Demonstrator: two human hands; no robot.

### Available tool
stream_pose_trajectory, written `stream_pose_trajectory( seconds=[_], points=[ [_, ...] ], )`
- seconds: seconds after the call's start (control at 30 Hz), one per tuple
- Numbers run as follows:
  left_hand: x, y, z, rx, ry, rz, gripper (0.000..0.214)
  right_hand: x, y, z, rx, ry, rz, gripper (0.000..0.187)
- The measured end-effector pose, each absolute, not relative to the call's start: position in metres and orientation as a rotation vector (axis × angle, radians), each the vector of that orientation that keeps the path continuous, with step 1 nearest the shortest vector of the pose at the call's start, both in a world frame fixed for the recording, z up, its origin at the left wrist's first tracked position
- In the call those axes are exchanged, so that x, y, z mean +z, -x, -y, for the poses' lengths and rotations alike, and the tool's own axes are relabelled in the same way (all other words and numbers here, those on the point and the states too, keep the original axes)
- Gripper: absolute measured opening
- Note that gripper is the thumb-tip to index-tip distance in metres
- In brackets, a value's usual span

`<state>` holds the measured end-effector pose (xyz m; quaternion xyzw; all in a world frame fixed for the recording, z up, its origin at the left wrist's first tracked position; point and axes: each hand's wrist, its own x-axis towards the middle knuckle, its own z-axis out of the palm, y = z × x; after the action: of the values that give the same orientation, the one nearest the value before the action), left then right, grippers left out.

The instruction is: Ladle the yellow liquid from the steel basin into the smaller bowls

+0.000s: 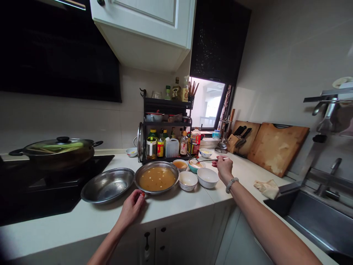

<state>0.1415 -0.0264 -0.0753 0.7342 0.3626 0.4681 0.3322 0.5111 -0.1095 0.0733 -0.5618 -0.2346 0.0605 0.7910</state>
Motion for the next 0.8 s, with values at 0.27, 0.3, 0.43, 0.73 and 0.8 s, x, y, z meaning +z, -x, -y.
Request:
stream_pose_trajectory(
  seconds=[0.27,0.3,0.43,0.73,0.8],
  points=[
    [-0.072,-0.141,0.029,1.224,-1.88,-0.945,0.029,0.077,-0.456,0.1,0.249,1.181,0.656,0.006],
    [-0.072,-0.141,0.03,1.224,-1.866,-0.94,0.03,0.075,-0.448,0.099,0.262,1.181,0.68,0.006],
    [-0.071,-0.141,0.029,1.239,-1.816,-0.928,0.03,0.065,-0.417,0.1,0.301,1.201,0.836,0.011],
    [-0.07,-0.14,0.031,1.254,-1.806,-0.932,0.032,0.043,-0.372,0.13,-0.106,1.001,1.809,0.021],
    [-0.07,-0.14,0.031,1.251,-1.805,-0.935,0.032,0.045,-0.372,0.134,-0.216,0.944,1.893,0.021]
  ],
)
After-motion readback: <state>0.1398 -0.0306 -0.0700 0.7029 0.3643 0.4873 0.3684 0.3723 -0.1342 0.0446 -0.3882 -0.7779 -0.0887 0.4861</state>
